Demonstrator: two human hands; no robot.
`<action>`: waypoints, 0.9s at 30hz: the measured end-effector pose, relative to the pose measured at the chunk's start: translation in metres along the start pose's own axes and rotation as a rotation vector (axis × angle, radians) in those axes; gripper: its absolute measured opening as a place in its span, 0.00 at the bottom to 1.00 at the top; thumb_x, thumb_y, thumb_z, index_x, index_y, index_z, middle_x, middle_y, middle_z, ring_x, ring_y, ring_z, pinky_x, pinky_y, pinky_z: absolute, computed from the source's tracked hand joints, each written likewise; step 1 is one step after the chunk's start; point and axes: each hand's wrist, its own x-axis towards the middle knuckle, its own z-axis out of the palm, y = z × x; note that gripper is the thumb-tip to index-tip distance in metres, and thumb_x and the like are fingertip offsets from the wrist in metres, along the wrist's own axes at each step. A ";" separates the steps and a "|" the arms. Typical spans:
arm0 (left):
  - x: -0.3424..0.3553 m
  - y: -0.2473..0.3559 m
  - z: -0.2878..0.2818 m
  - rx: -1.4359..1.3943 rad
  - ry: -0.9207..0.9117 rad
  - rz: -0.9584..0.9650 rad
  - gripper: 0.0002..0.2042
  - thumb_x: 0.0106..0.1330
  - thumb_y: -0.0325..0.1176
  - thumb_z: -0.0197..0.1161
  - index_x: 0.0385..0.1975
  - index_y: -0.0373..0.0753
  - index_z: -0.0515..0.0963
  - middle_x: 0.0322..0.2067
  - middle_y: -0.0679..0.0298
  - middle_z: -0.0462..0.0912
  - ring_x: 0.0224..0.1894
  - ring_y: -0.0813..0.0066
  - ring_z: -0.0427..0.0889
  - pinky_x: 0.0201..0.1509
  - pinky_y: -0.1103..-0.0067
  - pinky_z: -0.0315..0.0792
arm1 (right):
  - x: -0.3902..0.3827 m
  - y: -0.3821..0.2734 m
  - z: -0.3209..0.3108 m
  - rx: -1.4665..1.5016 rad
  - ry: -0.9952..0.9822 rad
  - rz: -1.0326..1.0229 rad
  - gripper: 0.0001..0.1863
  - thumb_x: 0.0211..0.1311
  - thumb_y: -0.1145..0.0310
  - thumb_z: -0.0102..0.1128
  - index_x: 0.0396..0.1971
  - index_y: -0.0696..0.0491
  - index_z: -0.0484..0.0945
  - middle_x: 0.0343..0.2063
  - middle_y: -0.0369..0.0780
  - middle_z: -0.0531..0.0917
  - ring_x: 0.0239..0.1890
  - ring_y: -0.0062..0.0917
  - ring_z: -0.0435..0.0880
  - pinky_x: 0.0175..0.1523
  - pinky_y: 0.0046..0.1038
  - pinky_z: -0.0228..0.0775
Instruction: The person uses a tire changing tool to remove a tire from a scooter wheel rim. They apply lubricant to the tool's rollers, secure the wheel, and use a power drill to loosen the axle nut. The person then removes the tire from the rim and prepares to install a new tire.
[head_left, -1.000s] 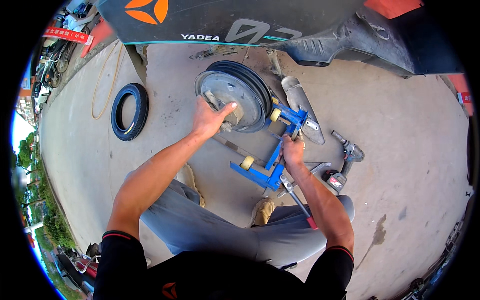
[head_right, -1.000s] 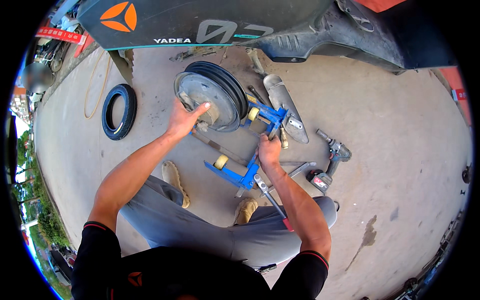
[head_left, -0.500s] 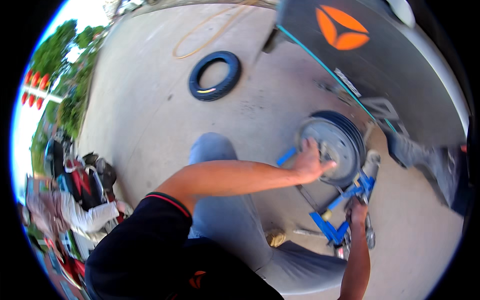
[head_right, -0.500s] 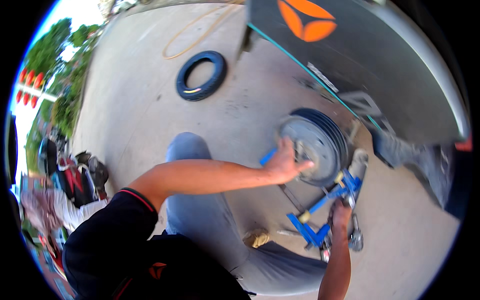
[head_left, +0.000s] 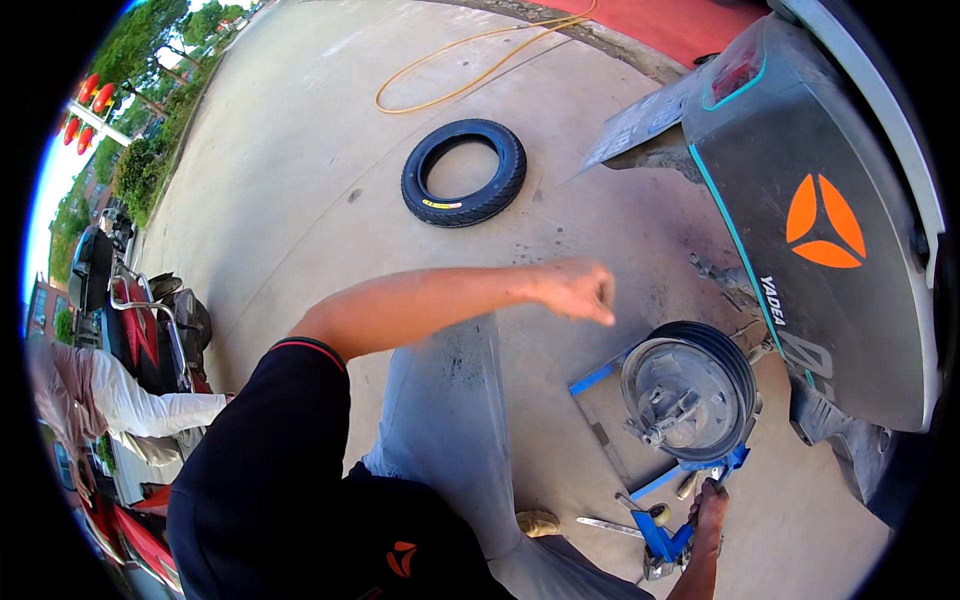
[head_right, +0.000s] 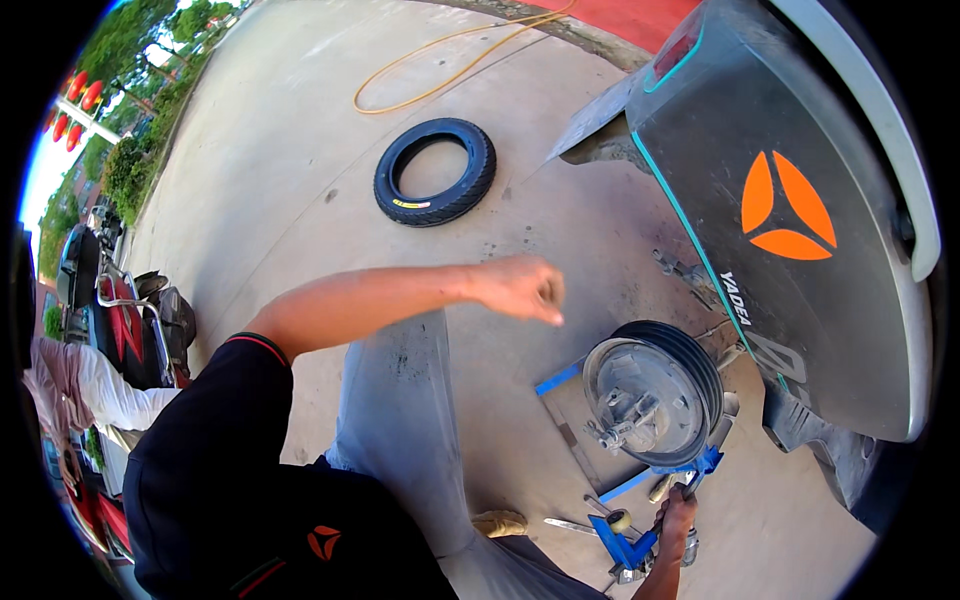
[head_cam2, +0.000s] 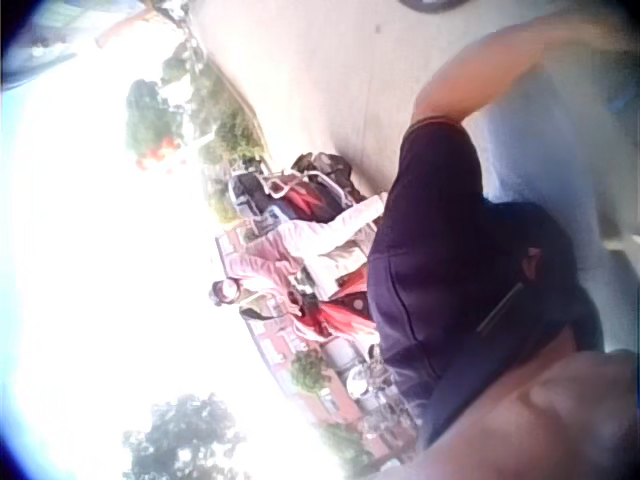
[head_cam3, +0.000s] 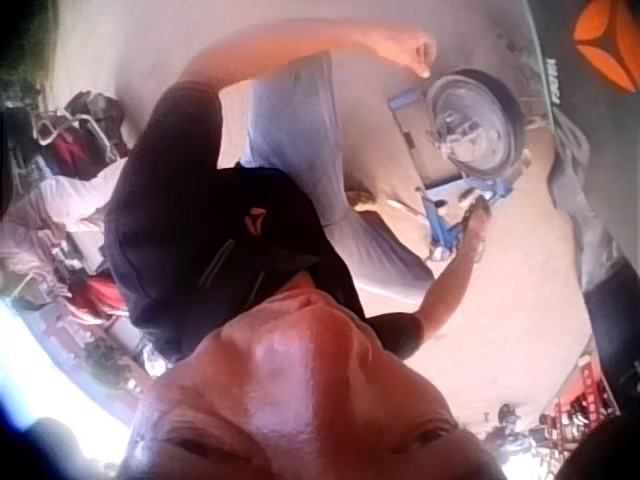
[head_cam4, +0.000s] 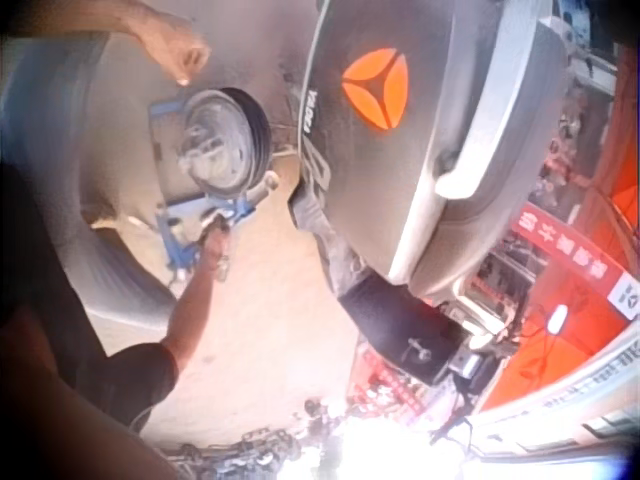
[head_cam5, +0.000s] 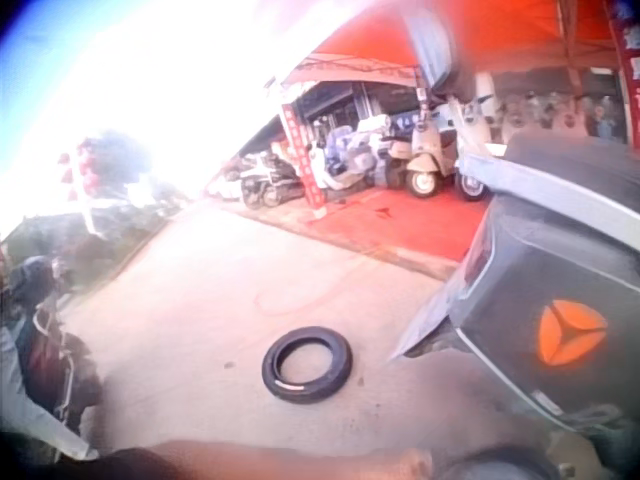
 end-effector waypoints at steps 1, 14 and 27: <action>0.006 -0.024 -0.027 0.036 0.049 -0.067 0.22 0.66 0.46 0.74 0.44 0.30 0.85 0.36 0.53 0.89 0.34 0.65 0.90 0.38 0.71 0.83 | 0.001 0.004 -0.005 -0.064 0.034 -0.010 0.10 0.74 0.60 0.57 0.39 0.51 0.76 0.16 0.33 0.72 0.11 0.21 0.71 0.15 0.28 0.64; 0.022 -0.330 -0.128 0.586 0.439 -0.653 0.52 0.53 0.53 0.82 0.75 0.35 0.63 0.70 0.45 0.71 0.73 0.47 0.70 0.75 0.58 0.66 | -0.180 -0.169 0.079 -0.432 0.492 -0.553 0.31 0.62 0.68 0.72 0.66 0.53 0.77 0.59 0.47 0.81 0.63 0.38 0.80 0.62 0.38 0.75; 0.022 -0.397 -0.132 0.503 0.403 -0.567 0.53 0.50 0.56 0.83 0.71 0.31 0.63 0.64 0.43 0.77 0.68 0.47 0.76 0.72 0.61 0.72 | -0.139 -0.190 0.204 -0.561 0.575 -0.766 0.44 0.56 0.80 0.73 0.74 0.51 0.67 0.68 0.51 0.74 0.70 0.52 0.72 0.74 0.46 0.66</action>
